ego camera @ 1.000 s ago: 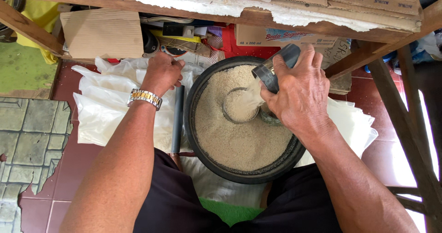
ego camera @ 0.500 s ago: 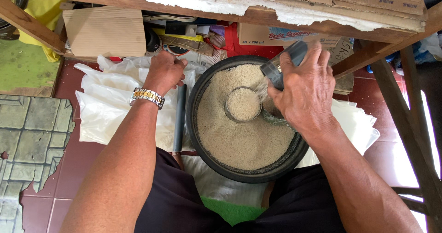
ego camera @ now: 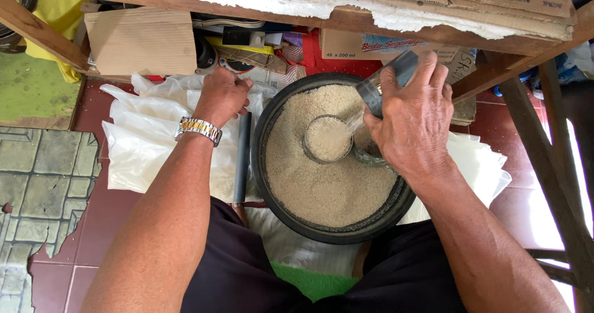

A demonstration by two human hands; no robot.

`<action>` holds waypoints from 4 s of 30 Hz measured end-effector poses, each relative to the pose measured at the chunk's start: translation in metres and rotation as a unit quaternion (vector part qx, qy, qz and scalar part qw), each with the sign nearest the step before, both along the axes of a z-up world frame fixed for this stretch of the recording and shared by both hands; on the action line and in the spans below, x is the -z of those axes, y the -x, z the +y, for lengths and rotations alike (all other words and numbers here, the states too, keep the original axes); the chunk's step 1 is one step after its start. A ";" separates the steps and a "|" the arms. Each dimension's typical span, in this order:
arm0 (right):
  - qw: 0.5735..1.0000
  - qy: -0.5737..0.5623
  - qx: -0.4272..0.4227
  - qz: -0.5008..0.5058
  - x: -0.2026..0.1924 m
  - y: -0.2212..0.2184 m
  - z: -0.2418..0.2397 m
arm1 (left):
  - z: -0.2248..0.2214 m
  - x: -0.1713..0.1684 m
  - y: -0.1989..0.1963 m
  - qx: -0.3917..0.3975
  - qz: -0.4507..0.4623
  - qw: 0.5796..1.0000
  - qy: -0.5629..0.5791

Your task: The person pours rice from a mug and a metal scoop into clear plastic bags, filling them and setting them aside.

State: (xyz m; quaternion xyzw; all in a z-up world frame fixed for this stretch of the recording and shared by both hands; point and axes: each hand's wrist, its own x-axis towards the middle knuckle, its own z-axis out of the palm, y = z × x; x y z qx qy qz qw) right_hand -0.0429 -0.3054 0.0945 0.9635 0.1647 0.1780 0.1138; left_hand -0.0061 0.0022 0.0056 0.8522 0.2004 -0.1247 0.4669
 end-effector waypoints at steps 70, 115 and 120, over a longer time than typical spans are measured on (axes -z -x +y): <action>0.844 -0.468 0.252 0.072 -0.048 0.129 -0.171 | 0.000 -0.036 0.015 0.019 0.027 0.999 -0.031; 0.939 -0.209 -0.218 0.165 -0.066 0.158 -0.156 | -0.141 -0.042 0.022 0.110 0.056 0.882 0.455; 0.974 -0.025 -0.193 0.113 -0.022 0.168 -0.167 | -0.141 -0.027 0.017 0.031 0.034 0.852 0.521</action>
